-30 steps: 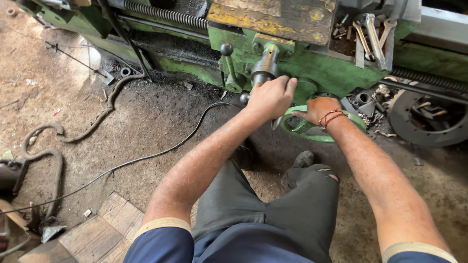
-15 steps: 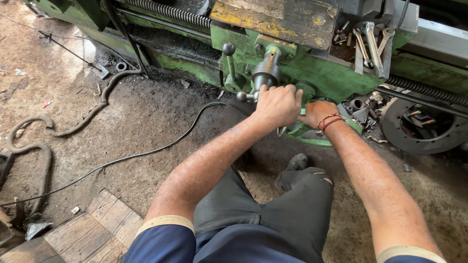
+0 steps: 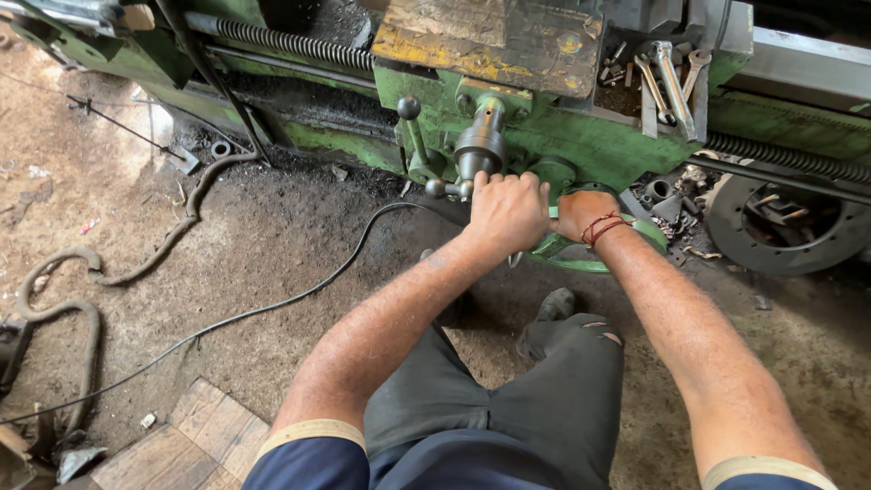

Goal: The person operates a lathe machine by turning handles and adjusting levers to control the movement of the tool head and work piece.

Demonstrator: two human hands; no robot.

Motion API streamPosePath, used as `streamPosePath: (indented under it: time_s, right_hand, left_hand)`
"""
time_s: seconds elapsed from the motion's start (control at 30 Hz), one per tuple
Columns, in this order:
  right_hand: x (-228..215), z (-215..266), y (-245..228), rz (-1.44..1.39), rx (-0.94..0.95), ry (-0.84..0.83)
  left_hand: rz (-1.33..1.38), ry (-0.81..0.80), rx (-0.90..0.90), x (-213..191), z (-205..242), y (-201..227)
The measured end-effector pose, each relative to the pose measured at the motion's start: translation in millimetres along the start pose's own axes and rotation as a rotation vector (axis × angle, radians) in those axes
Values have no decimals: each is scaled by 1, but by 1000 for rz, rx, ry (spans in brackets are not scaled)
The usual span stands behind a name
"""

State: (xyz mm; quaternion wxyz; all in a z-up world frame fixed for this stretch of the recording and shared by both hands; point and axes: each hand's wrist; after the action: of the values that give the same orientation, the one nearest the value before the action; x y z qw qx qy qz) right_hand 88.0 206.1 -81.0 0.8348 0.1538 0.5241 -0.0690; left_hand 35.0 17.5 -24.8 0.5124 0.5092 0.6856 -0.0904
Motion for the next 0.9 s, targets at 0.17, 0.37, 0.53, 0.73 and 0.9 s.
streamPosePath:
  time_s: [0.17, 0.37, 0.53, 0.73, 0.9]
  right_hand:
    - [-3, -2, -1, -17, 29, -10]
    - [3, -4, 0, -39, 36, 8]
    - [5, -5, 0, -48, 45, -1]
    - [6, -7, 1, -42, 39, 1]
    - [4, -4, 1, -31, 11, 6]
  left_hand:
    - [-52, -6, 15, 7, 2, 1]
    - [-99, -37, 35, 10, 5, 1]
    - [-113, -91, 26, 12, 5, 1]
    - [-149, -124, 11, 18, 6, 3]
    - [-204, -120, 33, 21, 8, 3]
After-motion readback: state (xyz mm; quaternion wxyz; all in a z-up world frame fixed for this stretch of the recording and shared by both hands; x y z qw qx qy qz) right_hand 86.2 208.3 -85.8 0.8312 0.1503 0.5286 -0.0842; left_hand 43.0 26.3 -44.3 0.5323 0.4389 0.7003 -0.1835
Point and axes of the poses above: each hand's wrist, its own z-axis away from the middle knuckle, its own x-axis out of the palm, y = z × x, and after that the axes turned 1 degree about -z, right-handed
